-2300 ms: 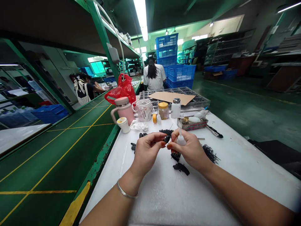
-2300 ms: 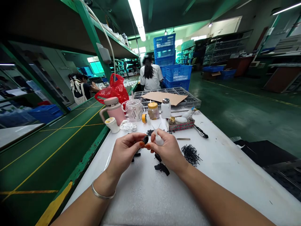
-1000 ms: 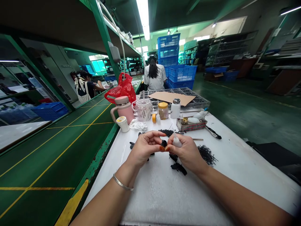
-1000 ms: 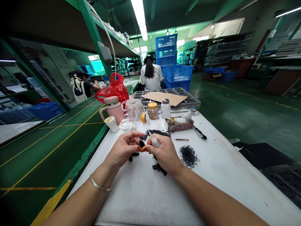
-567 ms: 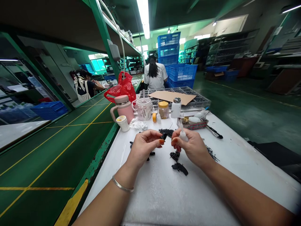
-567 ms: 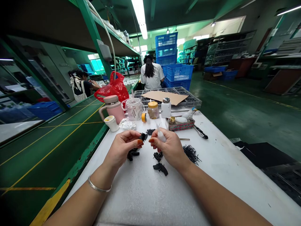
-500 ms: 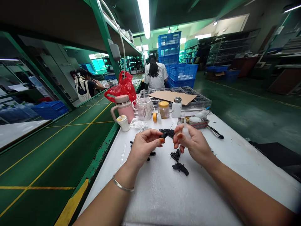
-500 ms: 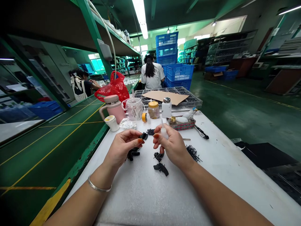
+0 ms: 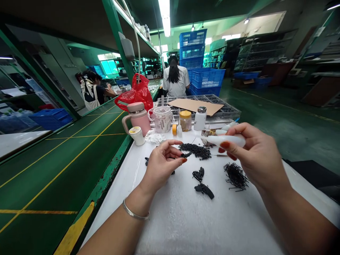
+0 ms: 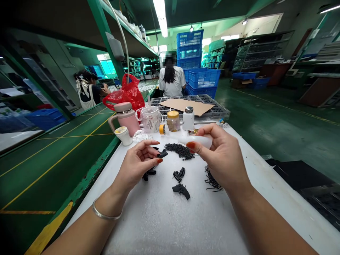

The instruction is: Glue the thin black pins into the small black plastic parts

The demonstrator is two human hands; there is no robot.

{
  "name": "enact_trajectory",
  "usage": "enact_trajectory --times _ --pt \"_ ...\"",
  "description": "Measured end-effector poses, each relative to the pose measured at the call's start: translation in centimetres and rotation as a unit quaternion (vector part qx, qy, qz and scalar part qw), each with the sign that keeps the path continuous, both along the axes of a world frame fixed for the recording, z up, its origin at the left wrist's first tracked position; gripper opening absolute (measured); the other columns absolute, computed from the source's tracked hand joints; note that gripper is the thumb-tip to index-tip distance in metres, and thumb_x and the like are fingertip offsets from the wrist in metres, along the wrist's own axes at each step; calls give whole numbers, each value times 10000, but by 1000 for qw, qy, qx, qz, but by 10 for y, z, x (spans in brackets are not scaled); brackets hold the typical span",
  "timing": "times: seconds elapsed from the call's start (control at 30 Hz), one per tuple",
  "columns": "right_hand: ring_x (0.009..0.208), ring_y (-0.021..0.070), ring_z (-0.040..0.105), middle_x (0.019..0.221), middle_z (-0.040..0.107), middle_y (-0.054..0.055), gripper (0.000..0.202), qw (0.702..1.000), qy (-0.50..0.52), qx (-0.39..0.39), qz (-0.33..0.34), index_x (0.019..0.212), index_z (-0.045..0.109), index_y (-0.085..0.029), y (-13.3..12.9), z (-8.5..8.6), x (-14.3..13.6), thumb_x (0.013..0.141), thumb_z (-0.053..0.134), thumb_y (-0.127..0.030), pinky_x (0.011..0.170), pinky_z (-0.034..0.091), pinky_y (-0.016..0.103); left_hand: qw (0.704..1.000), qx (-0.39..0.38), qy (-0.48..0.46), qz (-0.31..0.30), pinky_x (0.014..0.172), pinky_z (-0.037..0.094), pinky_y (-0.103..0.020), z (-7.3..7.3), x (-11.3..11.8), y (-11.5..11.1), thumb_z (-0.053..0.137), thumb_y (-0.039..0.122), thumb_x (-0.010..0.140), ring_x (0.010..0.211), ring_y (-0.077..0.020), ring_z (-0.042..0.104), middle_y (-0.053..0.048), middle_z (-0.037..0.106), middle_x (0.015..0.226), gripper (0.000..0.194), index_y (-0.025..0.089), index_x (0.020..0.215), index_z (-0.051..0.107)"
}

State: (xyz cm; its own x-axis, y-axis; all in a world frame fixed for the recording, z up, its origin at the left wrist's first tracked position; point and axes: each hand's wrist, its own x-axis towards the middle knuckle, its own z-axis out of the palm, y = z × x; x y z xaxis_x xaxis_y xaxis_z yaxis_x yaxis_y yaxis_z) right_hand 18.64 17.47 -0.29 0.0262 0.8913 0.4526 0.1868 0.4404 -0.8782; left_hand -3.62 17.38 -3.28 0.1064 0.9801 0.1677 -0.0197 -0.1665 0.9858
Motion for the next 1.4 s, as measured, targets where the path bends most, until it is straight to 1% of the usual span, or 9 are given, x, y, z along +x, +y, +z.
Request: enact_trajectory --times 0.07,0.13,0.27,0.4,0.57,0.8,1.07,1.23,1.4 --pt "637 158 573 815 657 41 284 999 35 36 -9 850 638 -204 -2 0 1 681 790 -373 489 423 246 1000 5 26 4 619 499 -214 0 1 -1 763 170 659 723 -133 604 -16 625 800 503 198 1125 575" --pt "704 181 573 860 650 55 252 997 52 53 -8 849 673 -210 -4 -2 0 695 778 -379 534 435 273 999 14 51 4 610 496 -208 -1 2 -3 747 169 677 724 -132 602 -17 623 809 506 210 1146 563" --pt "658 168 536 785 618 44 215 998 41 53 -7 850 684 -217 -7 -5 -7 769 707 -415 531 410 282 995 30 92 -1 605 496 -201 -1 4 -7 716 165 707 724 -127 598 -15 619 821 490 230 1165 554" --pt "655 159 519 767 608 33 203 997 5 70 -14 841 666 -215 -9 -7 -13 801 675 -413 542 391 274 993 41 114 -8 594 493 -195 0 5 -9 697 152 718 722 -127 600 -15 620 818 479 232 1168 554" --pt "613 149 486 732 583 22 216 997 -24 72 -31 826 649 -218 -10 -7 -15 809 660 -433 536 380 276 991 49 121 -13 596 499 -202 2 7 -10 693 149 716 722 -134 603 -21 623 815 475 224 1166 560" --pt "627 159 494 736 587 23 204 996 -32 77 -32 829 646 -222 -9 -7 -13 819 649 -425 550 376 283 991 51 124 -12 603 513 -217 2 7 -11 700 156 706 707 -137 600 -23 623 809 474 219 1157 571" --pt "609 143 482 702 573 10 206 996 -35 81 -28 814 636 -211 -9 -7 -16 819 654 -416 547 370 269 990 54 129 -9 599 514 -208 2 8 -11 699 148 703 701 -132 600 -15 629 794 457 216 1138 579" --pt "625 153 498 729 584 20 215 996 -36 73 -25 824 641 -213 -9 -8 -16 816 652 -427 552 385 274 990 53 132 -11 607 515 -210 2 7 -12 692 147 712 711 -134 601 -17 632 804 446 219 1137 579" --pt "610 148 488 701 569 15 223 995 -42 82 -32 810 640 -210 -8 -8 -15 820 646 -433 539 375 269 990 53 129 -13 611 517 -216 2 7 -11 694 155 714 701 -132 596 -21 631 810 447 220 1141 580"
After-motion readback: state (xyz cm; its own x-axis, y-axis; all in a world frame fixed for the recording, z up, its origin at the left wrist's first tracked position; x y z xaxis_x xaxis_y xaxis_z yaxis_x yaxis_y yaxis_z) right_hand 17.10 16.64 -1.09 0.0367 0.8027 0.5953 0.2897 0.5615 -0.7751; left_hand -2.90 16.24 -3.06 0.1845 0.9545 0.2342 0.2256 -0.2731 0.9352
